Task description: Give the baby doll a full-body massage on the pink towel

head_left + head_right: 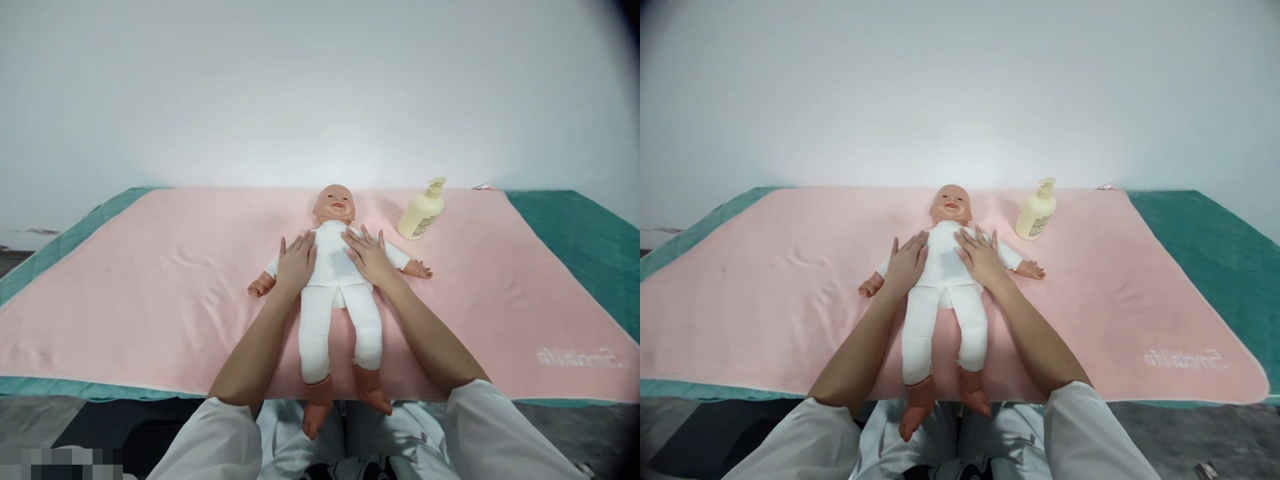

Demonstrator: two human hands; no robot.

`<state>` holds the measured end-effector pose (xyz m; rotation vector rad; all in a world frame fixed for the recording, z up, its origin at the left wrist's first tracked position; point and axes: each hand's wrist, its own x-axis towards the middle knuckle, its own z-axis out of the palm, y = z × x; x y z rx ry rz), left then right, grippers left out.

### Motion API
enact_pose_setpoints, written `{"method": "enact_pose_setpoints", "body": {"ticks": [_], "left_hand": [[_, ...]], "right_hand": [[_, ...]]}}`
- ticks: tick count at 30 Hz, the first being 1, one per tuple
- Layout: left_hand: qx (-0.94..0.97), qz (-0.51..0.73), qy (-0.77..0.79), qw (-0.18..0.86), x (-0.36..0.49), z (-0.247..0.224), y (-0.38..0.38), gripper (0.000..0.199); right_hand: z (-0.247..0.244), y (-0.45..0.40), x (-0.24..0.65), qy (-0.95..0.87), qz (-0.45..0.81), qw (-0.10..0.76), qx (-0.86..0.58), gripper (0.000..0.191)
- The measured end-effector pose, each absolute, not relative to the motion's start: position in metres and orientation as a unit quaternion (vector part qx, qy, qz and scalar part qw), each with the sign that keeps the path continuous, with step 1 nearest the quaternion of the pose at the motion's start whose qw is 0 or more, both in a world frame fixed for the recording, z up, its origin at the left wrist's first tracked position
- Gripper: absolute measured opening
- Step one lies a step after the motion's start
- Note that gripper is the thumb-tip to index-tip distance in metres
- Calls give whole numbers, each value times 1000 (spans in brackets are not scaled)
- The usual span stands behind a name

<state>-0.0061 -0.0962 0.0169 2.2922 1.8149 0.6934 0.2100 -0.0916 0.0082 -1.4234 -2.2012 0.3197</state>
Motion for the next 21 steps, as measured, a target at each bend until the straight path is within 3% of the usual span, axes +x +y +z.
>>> {"method": "enact_pose_setpoints", "body": {"ticks": [9, 13, 17, 21], "left_hand": [[757, 289, 577, 102, -11, 17, -98, 49], [796, 349, 452, 199, -13, 26, -107, 49], [807, 337, 364, 319, -11, 31, -115, 49], [832, 299, 302, 356, -11, 34, -114, 40]], "right_hand": [[3, -89, 213, -784, 96, 257, -557, 50], [2, -88, 214, -786, 100, 259, -553, 50], [1, -88, 214, -784, 101, 264, -553, 50], [2, -88, 213, -784, 101, 256, -556, 51]]}}
